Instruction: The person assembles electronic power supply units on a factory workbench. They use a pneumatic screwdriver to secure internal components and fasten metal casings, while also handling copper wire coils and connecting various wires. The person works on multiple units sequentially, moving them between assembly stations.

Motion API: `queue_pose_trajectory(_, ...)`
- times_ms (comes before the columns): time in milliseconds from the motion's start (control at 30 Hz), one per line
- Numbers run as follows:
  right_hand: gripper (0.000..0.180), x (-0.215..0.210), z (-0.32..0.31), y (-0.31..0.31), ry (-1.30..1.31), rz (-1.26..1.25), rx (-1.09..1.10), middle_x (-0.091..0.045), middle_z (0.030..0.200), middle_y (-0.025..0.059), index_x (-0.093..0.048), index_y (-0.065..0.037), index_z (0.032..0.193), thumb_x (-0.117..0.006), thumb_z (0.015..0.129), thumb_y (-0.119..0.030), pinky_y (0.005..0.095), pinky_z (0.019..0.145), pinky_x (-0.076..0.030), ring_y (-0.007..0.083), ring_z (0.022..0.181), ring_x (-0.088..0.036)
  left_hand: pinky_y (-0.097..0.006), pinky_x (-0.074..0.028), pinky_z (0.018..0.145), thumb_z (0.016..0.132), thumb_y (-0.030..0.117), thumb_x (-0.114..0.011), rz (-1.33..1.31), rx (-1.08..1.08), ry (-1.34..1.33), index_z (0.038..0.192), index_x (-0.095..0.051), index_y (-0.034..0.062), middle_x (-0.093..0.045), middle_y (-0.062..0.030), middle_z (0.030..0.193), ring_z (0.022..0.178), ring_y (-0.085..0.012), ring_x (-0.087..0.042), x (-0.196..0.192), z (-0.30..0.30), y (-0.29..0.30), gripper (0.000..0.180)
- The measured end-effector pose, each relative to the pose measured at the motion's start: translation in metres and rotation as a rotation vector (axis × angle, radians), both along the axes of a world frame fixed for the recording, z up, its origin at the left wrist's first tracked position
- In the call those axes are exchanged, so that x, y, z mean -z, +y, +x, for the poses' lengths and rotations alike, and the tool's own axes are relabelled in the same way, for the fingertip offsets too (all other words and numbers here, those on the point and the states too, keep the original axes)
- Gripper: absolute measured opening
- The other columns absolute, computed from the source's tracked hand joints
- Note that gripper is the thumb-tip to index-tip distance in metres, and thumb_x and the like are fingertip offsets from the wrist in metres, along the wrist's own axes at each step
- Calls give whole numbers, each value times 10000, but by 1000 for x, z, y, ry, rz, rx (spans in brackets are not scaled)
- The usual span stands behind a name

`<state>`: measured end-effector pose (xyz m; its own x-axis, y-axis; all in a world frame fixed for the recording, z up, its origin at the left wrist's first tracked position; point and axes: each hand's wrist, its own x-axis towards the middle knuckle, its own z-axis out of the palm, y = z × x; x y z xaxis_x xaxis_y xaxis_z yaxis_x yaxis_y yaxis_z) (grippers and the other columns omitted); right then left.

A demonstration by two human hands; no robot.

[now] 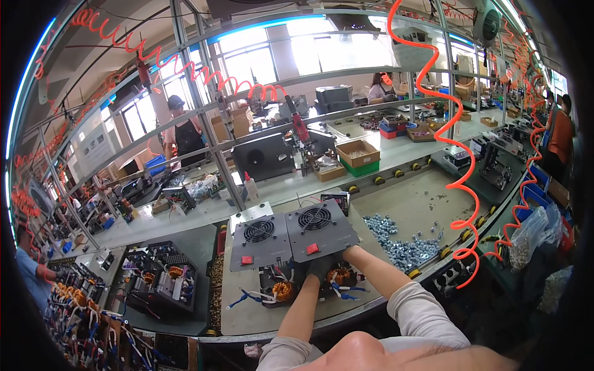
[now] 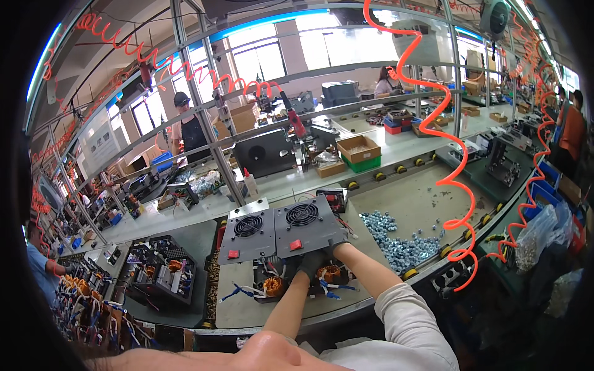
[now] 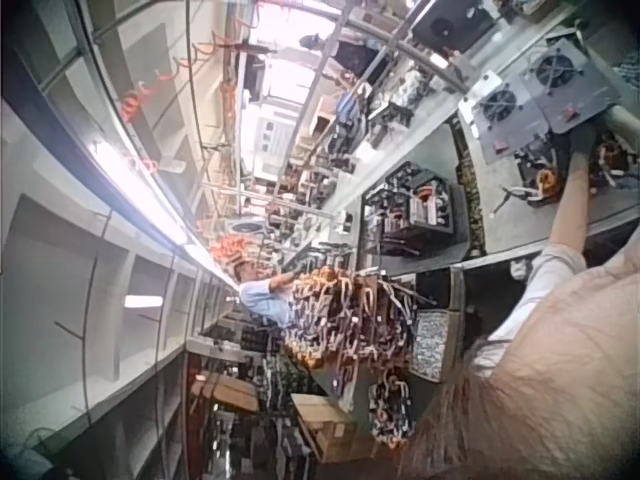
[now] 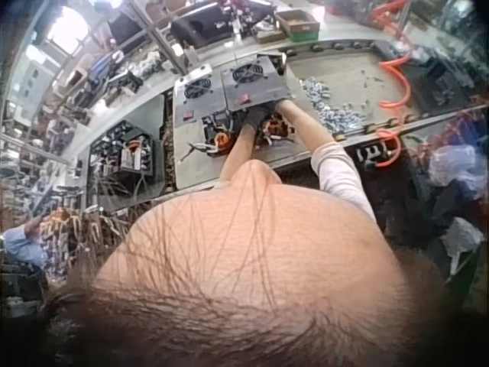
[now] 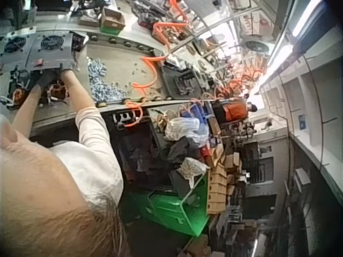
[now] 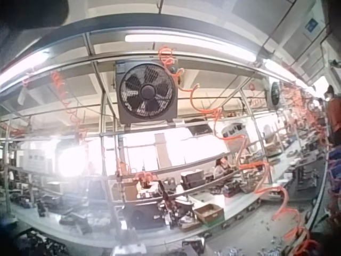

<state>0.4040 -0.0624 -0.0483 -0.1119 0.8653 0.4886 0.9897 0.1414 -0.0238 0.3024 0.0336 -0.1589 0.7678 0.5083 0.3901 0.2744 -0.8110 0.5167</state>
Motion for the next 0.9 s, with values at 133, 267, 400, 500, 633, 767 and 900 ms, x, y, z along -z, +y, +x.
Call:
queue_pose_trajectory(133, 377, 18, 2, 10, 26, -25, 11, -649, 1104, 138, -673, -128, 1060, -620, 770, -363, 438, 908, -451, 330, 1047, -593, -396, -298, 1101, 840, 341, -632, -80, 14, -4, 1277, -534, 72, -516, -171, 1332, 1270, -341, -430, -7, -5, -3, 522)
queue_pose_trajectory(267, 354, 73, 48, 33, 1, -96, 115, -670, 1079, 131, -684, -158, 1063, -607, 780, -355, 434, 836, -496, 329, 993, -634, -377, -414, 990, 889, 250, -581, -128, 59, 25, 1183, -586, 26, -587, -179, 1217, 1150, -296, -531, -45, 3, -35, 369)
queue_pose_trajectory(400, 327, 6, 1, 1, 86, -238, 18, -690, 1033, 132, -696, -178, 1046, -594, 789, -351, 429, 797, -520, 320, 961, -663, -379, -426, 989, 782, 279, -678, -158, 9, -8, 1177, -612, 89, -608, -161, 1206, 1142, -294, -552, -27, -30, -13, 444)
queue_pose_trajectory(500, 319, -7, 1, -9, 125, -292, 6, -691, 1032, 131, -701, -178, 1034, -587, 794, -355, 437, 778, -523, 321, 961, -664, -386, -437, 984, 715, 280, -723, -133, 22, 94, 1154, -643, 138, -638, -146, 1166, 1125, -306, -575, -23, -26, -7, 469)
queue_pose_trajectory(633, 311, 15, 3, 7, 229, -264, 164, -699, 1006, 123, -704, -175, 1025, -588, 796, -350, 437, 760, -526, 322, 926, -673, -385, -449, 954, 723, 263, -716, -34, 33, 158, 1108, -664, 133, -668, -138, 1071, 1050, -307, -601, -30, -21, -12, 409)
queue_pose_trajectory(767, 265, 12, -3, 10, 205, -293, 249, -709, 949, 93, -708, -189, 1011, -585, 812, -314, 440, 719, -525, 305, 848, -684, -377, -433, 947, 815, 253, -662, 84, 20, 273, 1135, -612, 58, -619, -144, 1126, 1046, -290, -556, -40, -22, -21, 378)
queue_pose_trajectory(900, 244, 10, -4, 8, 158, -258, 192, -711, 934, 80, -708, -193, 1002, -587, 819, -298, 439, 703, -524, 294, 822, -686, -405, -357, 1059, 768, 307, -675, -45, 22, 134, 1244, -572, 102, -563, -167, 1284, 1213, -350, -493, -8, -16, 2, 528)
